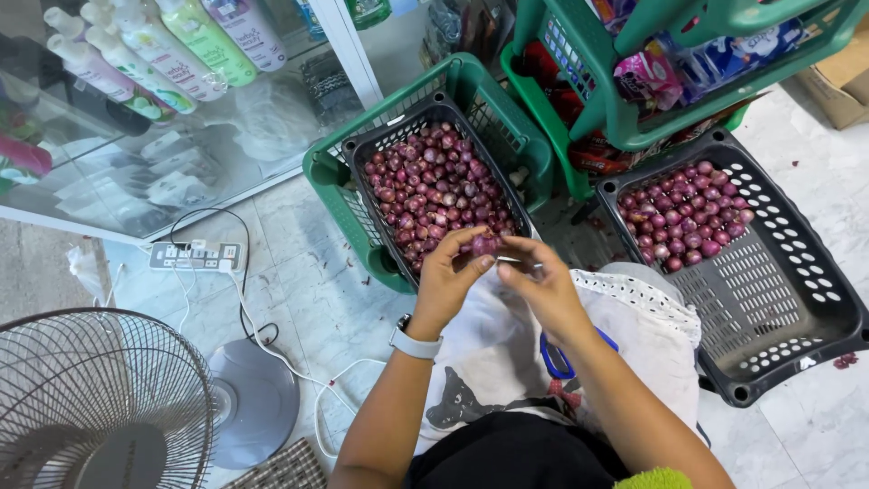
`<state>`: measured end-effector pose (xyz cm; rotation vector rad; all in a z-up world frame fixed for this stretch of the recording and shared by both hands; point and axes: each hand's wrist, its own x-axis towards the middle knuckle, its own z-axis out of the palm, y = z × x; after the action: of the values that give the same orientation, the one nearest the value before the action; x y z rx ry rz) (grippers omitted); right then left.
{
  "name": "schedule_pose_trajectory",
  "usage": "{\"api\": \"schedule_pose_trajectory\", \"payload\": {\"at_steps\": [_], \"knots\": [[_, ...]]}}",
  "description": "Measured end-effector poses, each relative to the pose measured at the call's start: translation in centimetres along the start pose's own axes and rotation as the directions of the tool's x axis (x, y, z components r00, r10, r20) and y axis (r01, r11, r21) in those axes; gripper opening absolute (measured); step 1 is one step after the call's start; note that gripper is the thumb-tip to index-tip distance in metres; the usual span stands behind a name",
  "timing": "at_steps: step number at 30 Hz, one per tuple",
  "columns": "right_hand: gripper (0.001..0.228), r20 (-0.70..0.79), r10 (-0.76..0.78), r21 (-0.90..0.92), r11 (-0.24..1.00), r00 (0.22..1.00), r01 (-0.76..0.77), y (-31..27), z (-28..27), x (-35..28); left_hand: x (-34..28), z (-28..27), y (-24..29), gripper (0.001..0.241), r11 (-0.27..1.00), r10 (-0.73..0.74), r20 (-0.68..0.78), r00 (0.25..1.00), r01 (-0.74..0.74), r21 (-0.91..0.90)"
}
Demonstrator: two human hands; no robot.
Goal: Trim or peel small red onions using scissors and hands.
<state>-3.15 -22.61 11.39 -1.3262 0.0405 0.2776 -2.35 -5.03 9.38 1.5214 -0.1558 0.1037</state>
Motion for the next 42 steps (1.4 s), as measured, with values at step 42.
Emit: {"api": "schedule_pose_trajectory", "payload": {"at_steps": [42], "knots": [[0.102, 0.019, 0.106, -0.579, 0.812, 0.994, -0.075, -1.2, 1.6, -5.3, -0.7, -1.2, -1.4, 0.042, 0.529, -0.374, 0.087, 0.923, 0.290, -0.798]]}}
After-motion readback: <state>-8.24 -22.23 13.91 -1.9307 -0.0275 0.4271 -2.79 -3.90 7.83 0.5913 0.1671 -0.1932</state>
